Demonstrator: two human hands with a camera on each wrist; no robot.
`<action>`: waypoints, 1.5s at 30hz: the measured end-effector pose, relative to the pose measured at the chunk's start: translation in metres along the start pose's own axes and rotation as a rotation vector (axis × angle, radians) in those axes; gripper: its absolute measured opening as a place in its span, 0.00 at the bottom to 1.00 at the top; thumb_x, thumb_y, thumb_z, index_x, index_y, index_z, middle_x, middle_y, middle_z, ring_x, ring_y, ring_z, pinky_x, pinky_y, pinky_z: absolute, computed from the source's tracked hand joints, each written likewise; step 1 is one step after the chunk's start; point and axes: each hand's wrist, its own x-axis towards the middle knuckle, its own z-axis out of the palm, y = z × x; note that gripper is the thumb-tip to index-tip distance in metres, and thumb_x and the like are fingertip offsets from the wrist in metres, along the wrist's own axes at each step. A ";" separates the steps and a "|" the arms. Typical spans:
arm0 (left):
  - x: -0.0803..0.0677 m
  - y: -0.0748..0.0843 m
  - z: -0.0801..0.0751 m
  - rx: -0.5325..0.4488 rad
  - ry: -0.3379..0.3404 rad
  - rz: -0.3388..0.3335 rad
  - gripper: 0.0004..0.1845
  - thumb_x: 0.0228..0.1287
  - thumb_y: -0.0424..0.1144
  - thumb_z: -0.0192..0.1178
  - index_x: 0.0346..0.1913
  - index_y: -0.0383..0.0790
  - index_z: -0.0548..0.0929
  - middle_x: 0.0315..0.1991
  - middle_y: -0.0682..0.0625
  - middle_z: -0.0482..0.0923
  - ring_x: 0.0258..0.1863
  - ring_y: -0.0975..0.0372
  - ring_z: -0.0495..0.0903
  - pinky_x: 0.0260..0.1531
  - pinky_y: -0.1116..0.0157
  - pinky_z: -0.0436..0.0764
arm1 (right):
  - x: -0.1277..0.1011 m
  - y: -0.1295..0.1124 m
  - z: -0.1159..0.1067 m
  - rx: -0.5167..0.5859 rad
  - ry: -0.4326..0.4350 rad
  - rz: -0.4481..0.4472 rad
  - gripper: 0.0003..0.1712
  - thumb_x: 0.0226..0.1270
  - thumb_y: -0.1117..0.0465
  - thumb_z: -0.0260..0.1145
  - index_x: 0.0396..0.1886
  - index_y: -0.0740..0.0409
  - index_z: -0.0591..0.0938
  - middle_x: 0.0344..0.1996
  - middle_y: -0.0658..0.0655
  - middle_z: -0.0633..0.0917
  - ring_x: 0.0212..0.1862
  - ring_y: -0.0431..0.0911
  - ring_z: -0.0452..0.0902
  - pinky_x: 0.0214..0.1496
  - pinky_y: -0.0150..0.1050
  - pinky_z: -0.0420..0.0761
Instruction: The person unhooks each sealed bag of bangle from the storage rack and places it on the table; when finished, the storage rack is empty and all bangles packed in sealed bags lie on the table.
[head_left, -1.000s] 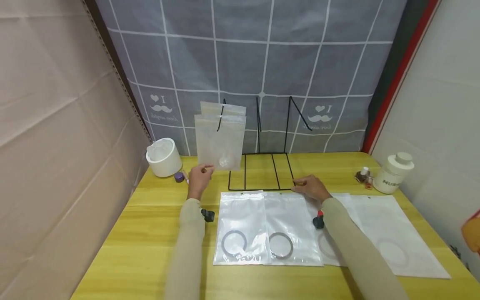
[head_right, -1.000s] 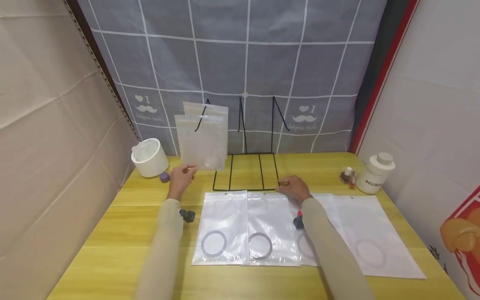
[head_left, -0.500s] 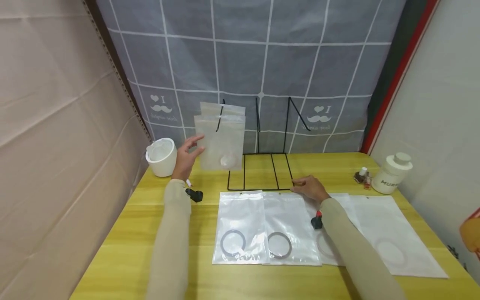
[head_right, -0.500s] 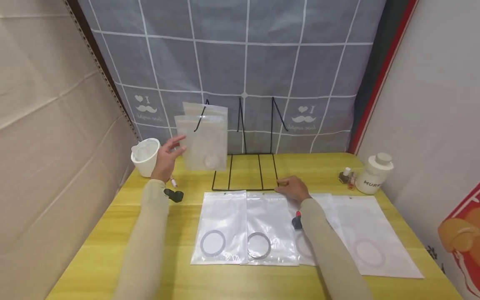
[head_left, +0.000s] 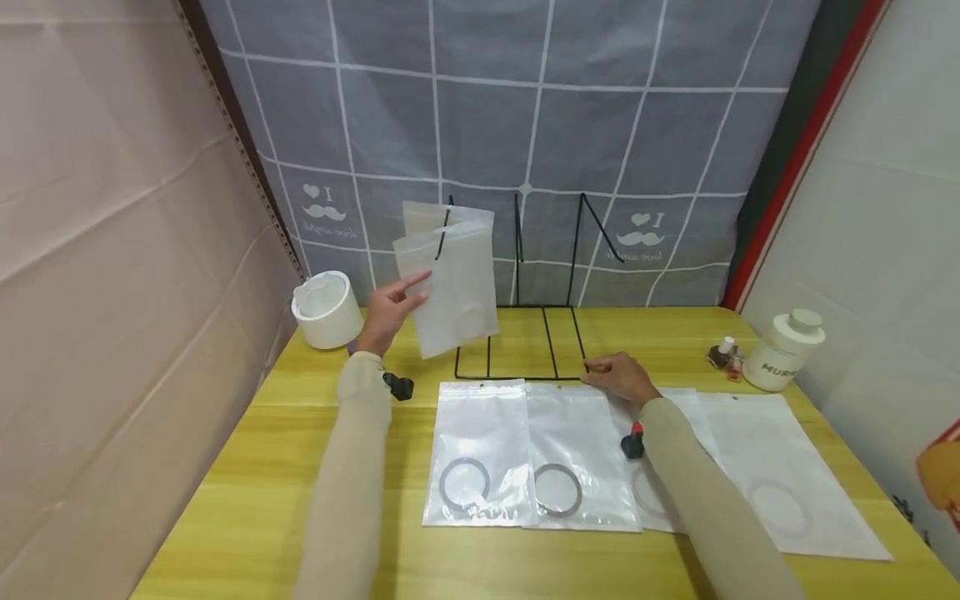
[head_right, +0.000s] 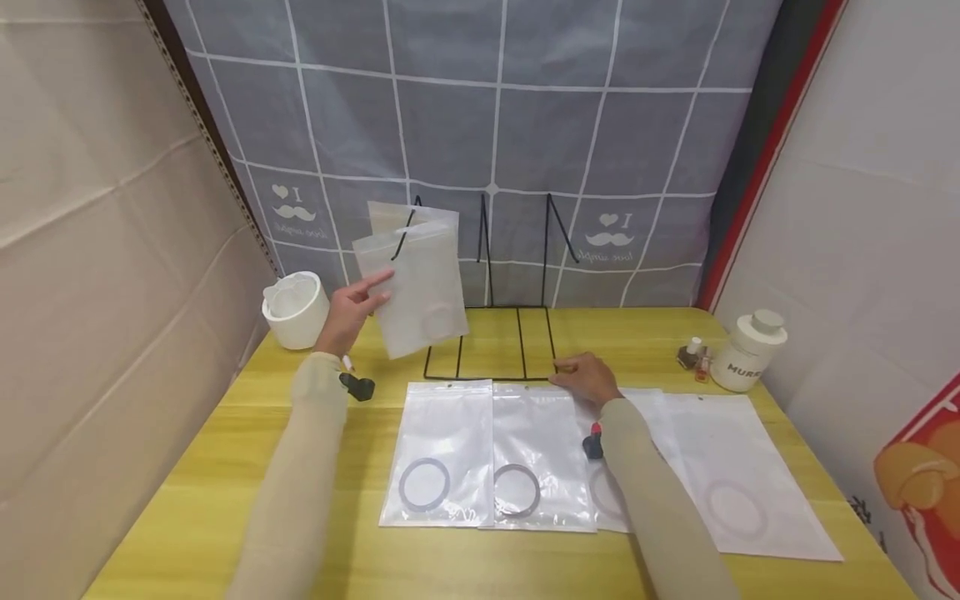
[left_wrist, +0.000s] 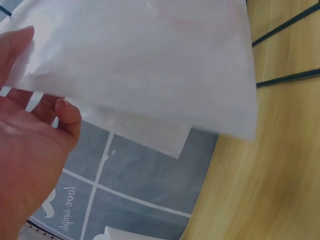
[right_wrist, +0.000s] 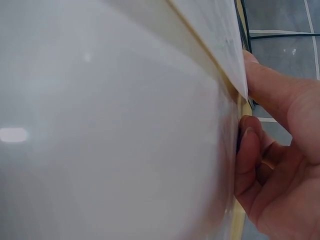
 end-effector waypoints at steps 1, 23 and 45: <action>0.001 -0.001 0.002 0.008 0.004 0.009 0.22 0.70 0.28 0.62 0.66 0.31 0.78 0.67 0.42 0.75 0.51 0.71 0.73 0.50 0.75 0.73 | 0.000 -0.001 0.000 0.001 0.000 0.003 0.33 0.65 0.44 0.72 0.66 0.51 0.80 0.63 0.66 0.80 0.60 0.59 0.77 0.60 0.56 0.76; -0.021 -0.007 0.004 0.071 0.177 0.163 0.18 0.61 0.31 0.71 0.55 0.35 0.87 0.31 0.50 0.82 0.17 0.65 0.54 0.20 0.70 0.59 | 0.002 -0.005 -0.005 0.000 0.000 0.025 0.34 0.66 0.43 0.70 0.68 0.50 0.78 0.65 0.67 0.77 0.60 0.59 0.75 0.59 0.56 0.76; -0.124 0.032 -0.029 -0.038 0.058 -0.022 0.16 0.61 0.26 0.69 0.51 0.39 0.88 0.36 0.53 0.83 0.31 0.65 0.77 0.31 0.73 0.80 | -0.001 -0.004 0.002 0.014 -0.030 0.029 0.35 0.67 0.44 0.71 0.69 0.51 0.77 0.67 0.68 0.75 0.64 0.62 0.73 0.64 0.60 0.73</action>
